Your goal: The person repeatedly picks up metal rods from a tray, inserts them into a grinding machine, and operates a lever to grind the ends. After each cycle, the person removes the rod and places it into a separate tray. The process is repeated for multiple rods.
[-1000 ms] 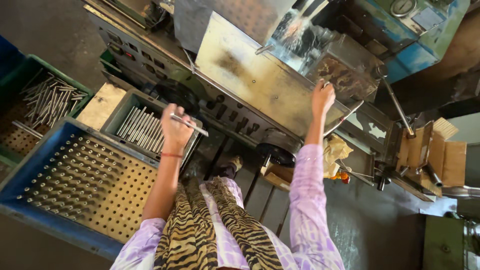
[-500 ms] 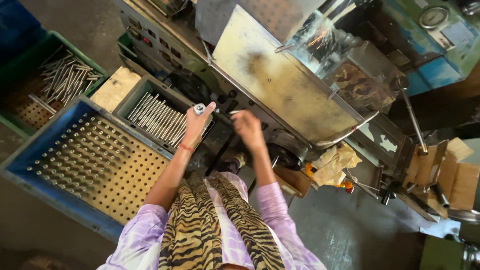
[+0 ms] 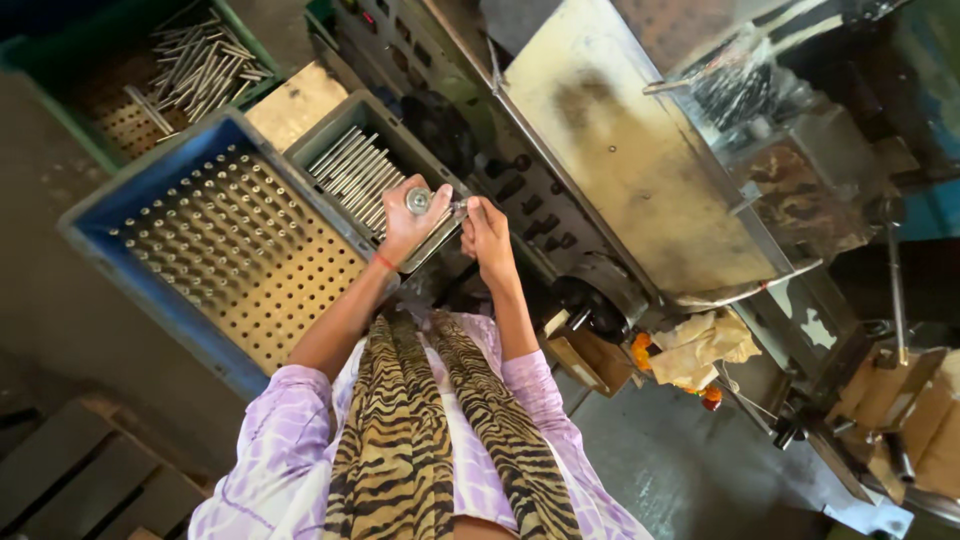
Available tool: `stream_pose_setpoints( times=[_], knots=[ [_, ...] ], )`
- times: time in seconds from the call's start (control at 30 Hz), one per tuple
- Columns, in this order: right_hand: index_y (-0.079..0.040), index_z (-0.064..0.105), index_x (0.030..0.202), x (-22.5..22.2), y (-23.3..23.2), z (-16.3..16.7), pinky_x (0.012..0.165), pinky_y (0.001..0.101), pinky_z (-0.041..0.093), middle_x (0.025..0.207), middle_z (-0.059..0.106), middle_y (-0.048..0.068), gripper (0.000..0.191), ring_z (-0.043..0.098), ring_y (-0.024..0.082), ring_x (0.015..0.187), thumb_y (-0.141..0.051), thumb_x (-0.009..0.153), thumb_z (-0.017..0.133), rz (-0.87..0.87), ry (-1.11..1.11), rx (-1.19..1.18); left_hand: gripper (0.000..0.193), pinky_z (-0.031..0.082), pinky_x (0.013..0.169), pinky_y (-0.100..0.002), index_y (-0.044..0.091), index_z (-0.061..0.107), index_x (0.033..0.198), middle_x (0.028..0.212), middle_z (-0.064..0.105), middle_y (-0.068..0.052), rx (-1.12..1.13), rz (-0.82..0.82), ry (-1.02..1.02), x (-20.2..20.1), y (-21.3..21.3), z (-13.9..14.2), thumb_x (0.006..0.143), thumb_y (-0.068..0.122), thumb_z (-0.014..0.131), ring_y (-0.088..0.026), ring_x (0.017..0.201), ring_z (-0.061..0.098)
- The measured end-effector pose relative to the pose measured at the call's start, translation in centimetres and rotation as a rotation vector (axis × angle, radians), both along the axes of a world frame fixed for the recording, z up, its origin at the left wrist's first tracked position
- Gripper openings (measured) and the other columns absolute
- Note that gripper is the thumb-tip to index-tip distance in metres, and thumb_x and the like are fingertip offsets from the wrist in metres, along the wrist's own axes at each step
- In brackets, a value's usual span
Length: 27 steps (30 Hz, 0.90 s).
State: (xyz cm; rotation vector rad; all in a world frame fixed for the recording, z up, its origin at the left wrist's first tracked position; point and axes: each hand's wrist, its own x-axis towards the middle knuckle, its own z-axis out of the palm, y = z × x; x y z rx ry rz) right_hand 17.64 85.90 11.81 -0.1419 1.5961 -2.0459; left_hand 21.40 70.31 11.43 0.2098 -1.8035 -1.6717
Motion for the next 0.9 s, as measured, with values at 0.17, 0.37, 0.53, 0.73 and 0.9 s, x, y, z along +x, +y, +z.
stream_pose_setpoints(
  times=[0.17, 0.37, 0.53, 0.73, 0.9],
  knots=[
    [-0.008, 0.063, 0.116, -0.4, -1.2, 1.8, 0.04, 0.0242, 0.025, 0.059, 0.04, -0.006, 0.029, 0.032, 0.005, 0.042, -0.032, 0.107, 0.049, 0.008, -0.115, 0.113, 0.046, 0.029, 0.049, -0.032, 0.006, 0.047, 0.062, 0.058, 0.043, 0.001, -0.349, 0.12, 0.184, -0.1, -1.1, 1.5, 0.087, 0.02, 0.084, -0.003, 0.059, 0.032],
    [-0.004, 0.064, 0.121, 1.4, -3.6, 1.6, 0.043, 0.0238, 0.028, 0.063, 0.039, -0.008, 0.027, 0.033, 0.002, 0.047, -0.026, 0.106, 0.061, -0.115, 0.067, -0.184, 0.046, 0.027, 0.049, -0.028, 0.006, 0.045, 0.063, 0.06, 0.04, 0.005, 0.258, 0.166, 0.013, -1.2, 0.9, -0.2, 0.094, 0.01, 0.078, -0.003, 0.058, 0.034],
    [-0.002, 0.068, 0.119, 1.6, -3.9, 0.6, 0.045, 0.0243, 0.033, 0.074, 0.059, -0.002, 0.024, 0.043, 0.004, 0.052, -0.015, 0.1, 0.073, -0.316, 0.343, -0.023, 0.036, 0.037, 0.048, -0.025, 0.005, 0.057, 0.063, 0.06, 0.057, 0.003, 0.47, 0.158, -0.039, -2.5, 1.8, 0.2, 0.09, 0.012, 0.079, -0.003, 0.055, 0.049],
    [-0.001, 0.071, 0.112, 0.7, -2.9, 1.1, 0.042, 0.0256, 0.035, 0.086, 0.068, 0.001, 0.021, 0.048, 0.007, 0.05, -0.016, 0.097, 0.074, -0.555, 0.312, -0.136, 0.03, 0.049, 0.056, -0.029, 0.006, 0.064, 0.109, 0.081, 0.072, -0.001, 0.306, -0.175, -0.136, -0.6, 3.5, 0.9, 0.097, 0.033, 0.067, -0.009, 0.068, 0.063],
    [-0.005, 0.068, 0.107, -0.9, -0.6, 3.7, 0.038, 0.0262, 0.034, 0.071, 0.054, -0.002, 0.019, 0.041, 0.007, 0.045, -0.019, 0.096, 0.073, -0.784, 0.338, -0.227, 0.031, 0.05, 0.07, -0.052, 0.001, 0.065, 0.103, 0.084, 0.071, -0.022, -0.392, -0.07, -0.604, 0.5, 2.8, -1.5, 0.099, 0.032, 0.068, -0.042, 0.079, 0.067]
  ],
)
